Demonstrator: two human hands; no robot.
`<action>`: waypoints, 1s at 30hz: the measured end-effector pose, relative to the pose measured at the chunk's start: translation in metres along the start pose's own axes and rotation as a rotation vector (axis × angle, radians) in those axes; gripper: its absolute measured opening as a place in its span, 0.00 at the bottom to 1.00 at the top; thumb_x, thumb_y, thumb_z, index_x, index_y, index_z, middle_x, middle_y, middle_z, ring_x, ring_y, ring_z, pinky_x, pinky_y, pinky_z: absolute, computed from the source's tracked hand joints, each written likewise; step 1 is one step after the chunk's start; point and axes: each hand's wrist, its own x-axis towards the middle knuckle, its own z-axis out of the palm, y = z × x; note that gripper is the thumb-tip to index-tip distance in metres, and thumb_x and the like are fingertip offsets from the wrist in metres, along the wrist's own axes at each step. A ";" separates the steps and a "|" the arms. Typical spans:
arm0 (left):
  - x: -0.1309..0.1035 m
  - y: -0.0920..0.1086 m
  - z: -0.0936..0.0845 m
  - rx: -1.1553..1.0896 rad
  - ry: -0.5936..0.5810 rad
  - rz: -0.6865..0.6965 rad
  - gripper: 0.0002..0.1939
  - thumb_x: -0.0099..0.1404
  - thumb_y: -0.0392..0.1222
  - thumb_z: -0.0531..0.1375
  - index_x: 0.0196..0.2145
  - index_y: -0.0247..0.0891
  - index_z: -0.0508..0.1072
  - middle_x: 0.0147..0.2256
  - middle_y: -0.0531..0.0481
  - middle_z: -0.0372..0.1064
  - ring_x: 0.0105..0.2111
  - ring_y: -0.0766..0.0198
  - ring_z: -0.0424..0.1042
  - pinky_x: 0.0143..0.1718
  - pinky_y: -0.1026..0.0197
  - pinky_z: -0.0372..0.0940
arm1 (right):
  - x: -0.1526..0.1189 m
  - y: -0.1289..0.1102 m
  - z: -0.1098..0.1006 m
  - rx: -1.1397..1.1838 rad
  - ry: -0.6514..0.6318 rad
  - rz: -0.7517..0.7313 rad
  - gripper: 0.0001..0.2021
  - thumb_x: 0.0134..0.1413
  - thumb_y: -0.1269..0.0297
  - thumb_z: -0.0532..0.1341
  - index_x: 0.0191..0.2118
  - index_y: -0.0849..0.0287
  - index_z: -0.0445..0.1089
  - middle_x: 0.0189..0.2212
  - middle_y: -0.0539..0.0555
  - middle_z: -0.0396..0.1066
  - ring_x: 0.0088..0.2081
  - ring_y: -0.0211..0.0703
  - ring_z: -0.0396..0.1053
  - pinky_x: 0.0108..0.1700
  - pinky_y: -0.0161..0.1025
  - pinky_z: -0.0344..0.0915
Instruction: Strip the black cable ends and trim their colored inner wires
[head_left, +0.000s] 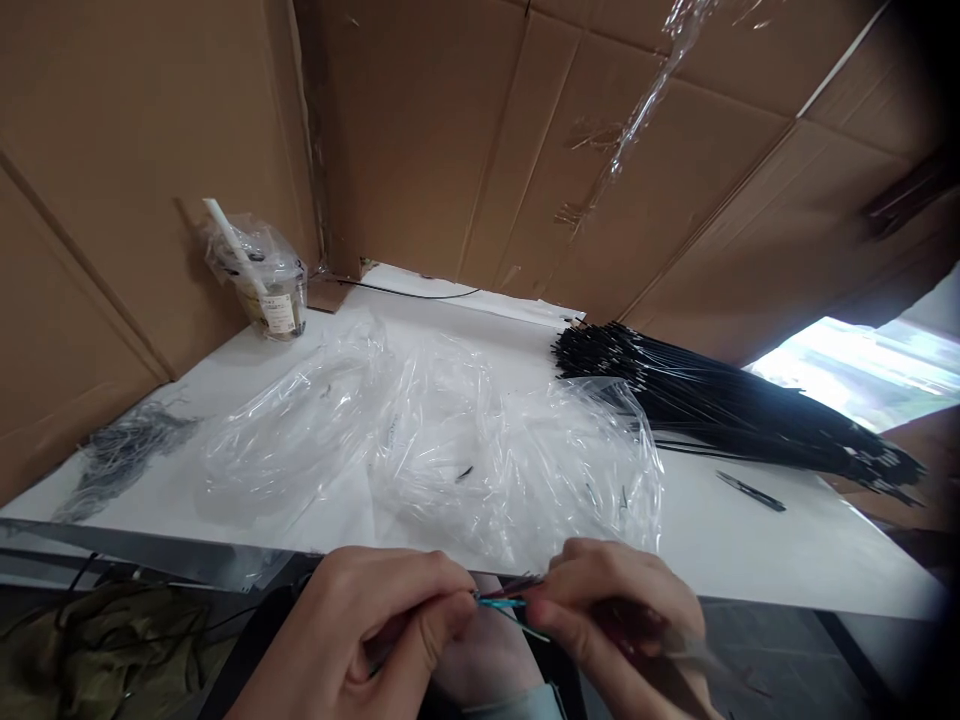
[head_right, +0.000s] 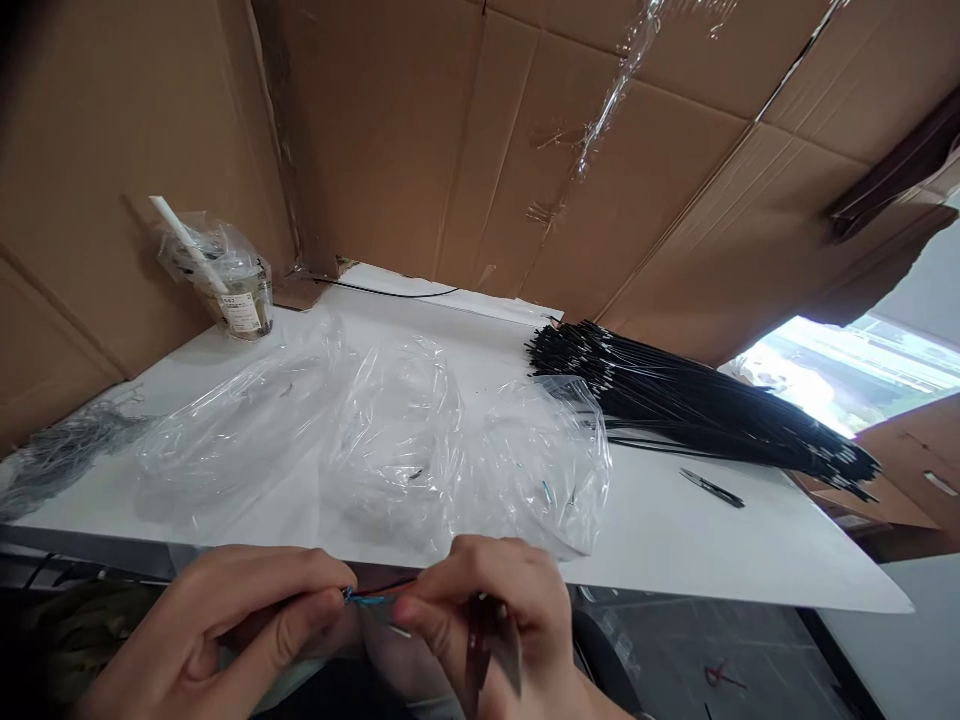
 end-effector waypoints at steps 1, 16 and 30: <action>-0.001 -0.002 0.001 0.020 0.000 -0.003 0.14 0.69 0.36 0.54 0.26 0.45 0.70 0.22 0.61 0.74 0.18 0.69 0.73 0.18 0.72 0.67 | 0.002 0.002 0.002 0.096 0.006 0.097 0.10 0.55 0.62 0.70 0.25 0.54 0.74 0.16 0.46 0.68 0.18 0.32 0.61 0.20 0.30 0.56; -0.005 -0.007 0.013 0.044 0.154 -0.037 0.11 0.70 0.33 0.55 0.45 0.48 0.69 0.32 0.60 0.76 0.28 0.71 0.77 0.28 0.74 0.69 | 0.020 -0.001 0.009 0.432 -0.122 0.456 0.10 0.51 0.59 0.72 0.37 0.56 0.76 0.26 0.47 0.68 0.21 0.29 0.50 0.21 0.29 0.48; -0.002 -0.014 0.012 0.002 0.169 -0.033 0.13 0.71 0.29 0.58 0.48 0.42 0.74 0.36 0.55 0.69 0.36 0.71 0.73 0.37 0.73 0.69 | 0.029 -0.007 0.049 0.308 0.144 0.221 0.02 0.57 0.69 0.66 0.34 0.55 0.76 0.28 0.47 0.73 0.22 0.30 0.60 0.23 0.28 0.57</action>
